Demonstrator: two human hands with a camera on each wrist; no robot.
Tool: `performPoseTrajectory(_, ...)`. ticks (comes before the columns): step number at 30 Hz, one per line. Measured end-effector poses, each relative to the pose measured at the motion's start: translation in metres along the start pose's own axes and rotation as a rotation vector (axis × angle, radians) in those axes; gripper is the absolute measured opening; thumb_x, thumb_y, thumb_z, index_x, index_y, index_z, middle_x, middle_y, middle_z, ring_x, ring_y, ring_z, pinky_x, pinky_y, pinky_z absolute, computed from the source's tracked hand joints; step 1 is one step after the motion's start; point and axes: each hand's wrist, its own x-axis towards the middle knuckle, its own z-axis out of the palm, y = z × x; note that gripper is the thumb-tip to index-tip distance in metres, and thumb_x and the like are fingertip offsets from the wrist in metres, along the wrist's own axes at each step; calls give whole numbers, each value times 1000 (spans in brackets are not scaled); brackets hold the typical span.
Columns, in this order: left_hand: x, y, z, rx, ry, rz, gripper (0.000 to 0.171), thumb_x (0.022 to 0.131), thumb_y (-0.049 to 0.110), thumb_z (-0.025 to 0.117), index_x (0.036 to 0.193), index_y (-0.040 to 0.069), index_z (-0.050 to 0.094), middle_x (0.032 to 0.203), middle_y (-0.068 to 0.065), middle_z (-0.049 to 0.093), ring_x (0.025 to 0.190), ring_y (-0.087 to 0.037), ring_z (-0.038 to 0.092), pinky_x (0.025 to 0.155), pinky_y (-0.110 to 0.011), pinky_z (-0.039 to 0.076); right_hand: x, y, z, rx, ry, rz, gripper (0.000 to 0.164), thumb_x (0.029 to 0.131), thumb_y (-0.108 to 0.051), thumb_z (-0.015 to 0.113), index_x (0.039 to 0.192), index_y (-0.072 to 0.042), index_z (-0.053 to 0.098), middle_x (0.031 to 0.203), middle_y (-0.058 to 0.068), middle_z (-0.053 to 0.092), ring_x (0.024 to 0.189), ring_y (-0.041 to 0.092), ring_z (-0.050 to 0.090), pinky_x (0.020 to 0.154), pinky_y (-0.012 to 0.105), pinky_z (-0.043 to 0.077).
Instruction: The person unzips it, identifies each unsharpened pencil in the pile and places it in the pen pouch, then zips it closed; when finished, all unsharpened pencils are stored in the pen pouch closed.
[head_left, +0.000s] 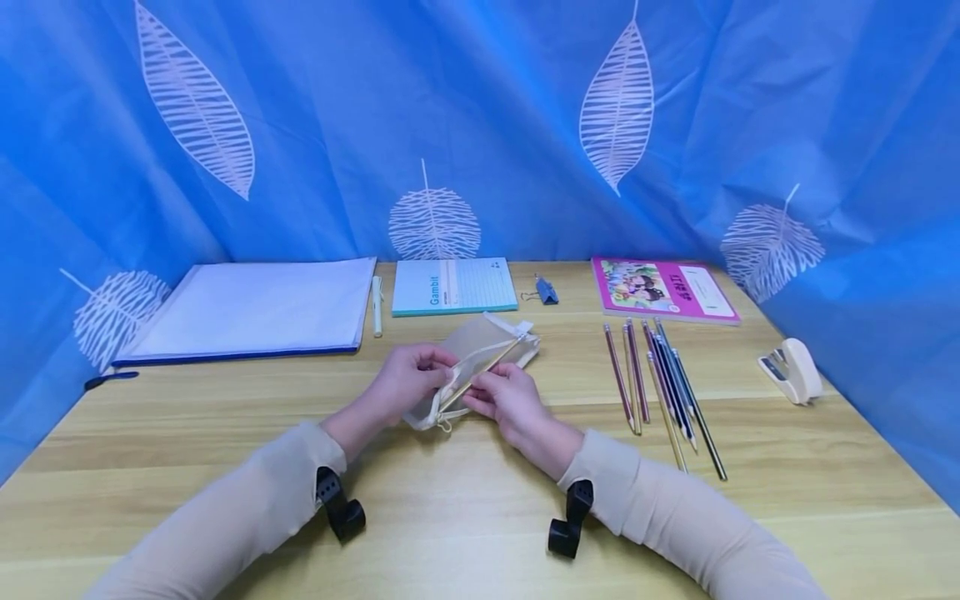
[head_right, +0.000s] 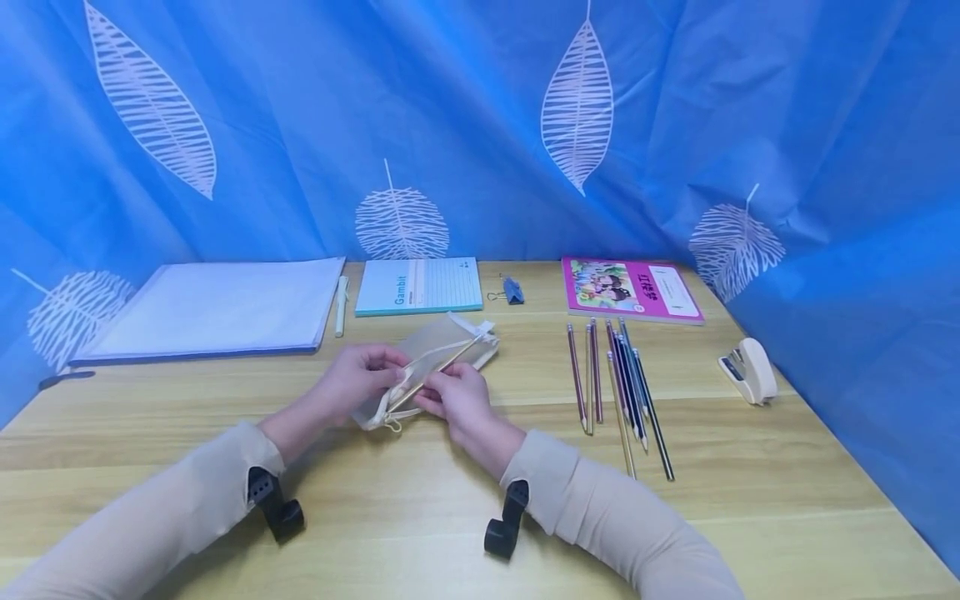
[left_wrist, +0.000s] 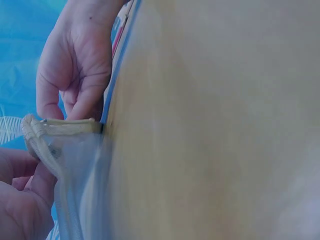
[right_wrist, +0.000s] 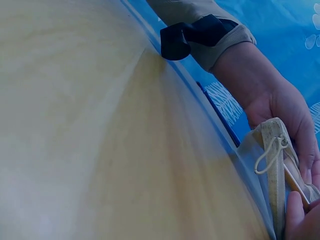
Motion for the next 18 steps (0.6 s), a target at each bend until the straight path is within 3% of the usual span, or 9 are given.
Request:
performPoseTrajectory(9, -4, -4, 2, -95, 66, 14, 22, 85, -3, 58, 106, -2, 63, 93, -13, 63, 81, -17, 58, 72, -27, 53, -5, 2, -2, 26, 11, 2, 18, 82, 10, 48, 99, 5, 41, 78, 9, 55, 66, 13, 59, 70, 27, 55)
performPoseTrajectory(18, -7, -3, 1, -85, -49, -23, 18, 85, -1, 59, 103, 0, 63, 91, -10, 61, 79, -16, 58, 68, -27, 53, 3, -2, -8, -95, -94, 63, 11, 86, 8, 51, 97, 12, 51, 72, 10, 60, 64, 14, 63, 68, 27, 55)
